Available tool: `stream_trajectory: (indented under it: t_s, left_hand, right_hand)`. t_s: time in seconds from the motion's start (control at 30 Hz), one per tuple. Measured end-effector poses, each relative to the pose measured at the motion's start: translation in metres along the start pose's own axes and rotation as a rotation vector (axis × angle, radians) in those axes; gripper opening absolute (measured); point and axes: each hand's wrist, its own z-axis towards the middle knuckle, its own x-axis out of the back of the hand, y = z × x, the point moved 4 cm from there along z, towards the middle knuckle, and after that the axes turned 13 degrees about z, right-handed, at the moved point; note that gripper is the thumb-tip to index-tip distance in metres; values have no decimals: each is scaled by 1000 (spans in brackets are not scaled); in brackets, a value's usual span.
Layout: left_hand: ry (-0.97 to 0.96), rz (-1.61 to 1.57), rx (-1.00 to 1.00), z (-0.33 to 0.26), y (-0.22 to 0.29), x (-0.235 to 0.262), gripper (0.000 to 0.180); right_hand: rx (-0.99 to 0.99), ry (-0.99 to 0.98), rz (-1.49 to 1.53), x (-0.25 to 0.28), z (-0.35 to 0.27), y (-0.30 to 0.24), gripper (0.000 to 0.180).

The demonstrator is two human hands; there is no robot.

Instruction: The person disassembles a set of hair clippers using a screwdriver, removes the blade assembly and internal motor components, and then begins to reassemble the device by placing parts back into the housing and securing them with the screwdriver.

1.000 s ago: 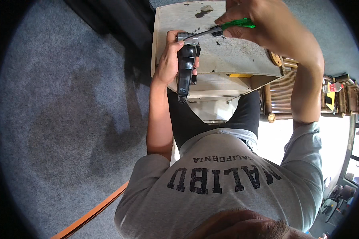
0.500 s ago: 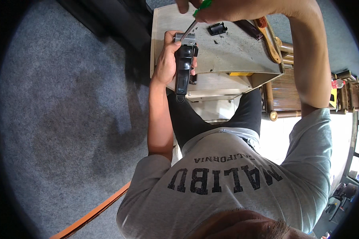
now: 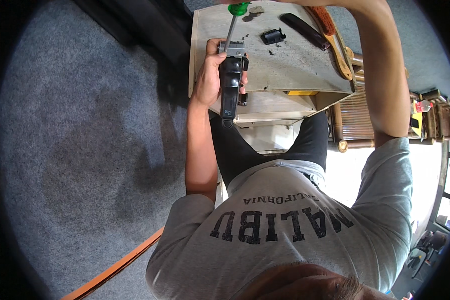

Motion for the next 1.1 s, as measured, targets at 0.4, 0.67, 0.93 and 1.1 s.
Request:
stream_trajectory:
  t_s: [0.4, 0.67, 0.93, 1.1]
  left_hand:
    - [1, 60, -13, -1, 1, 1, 29]
    - [24, 111, -1, 1, 7, -5, 25]
    - [49, 130, 13, -2, 8, -4, 25]
    - [48, 125, 20, -2, 7, -5, 25]
  right_hand:
    - [-405, 40, 165, 15, 9, -14, 18]
    - [199, 113, -2, -11, 7, 10, 16]
    - [15, 68, 29, -10, 8, 11, 21]
    - [-73, 78, 35, 7, -2, -9, 34]
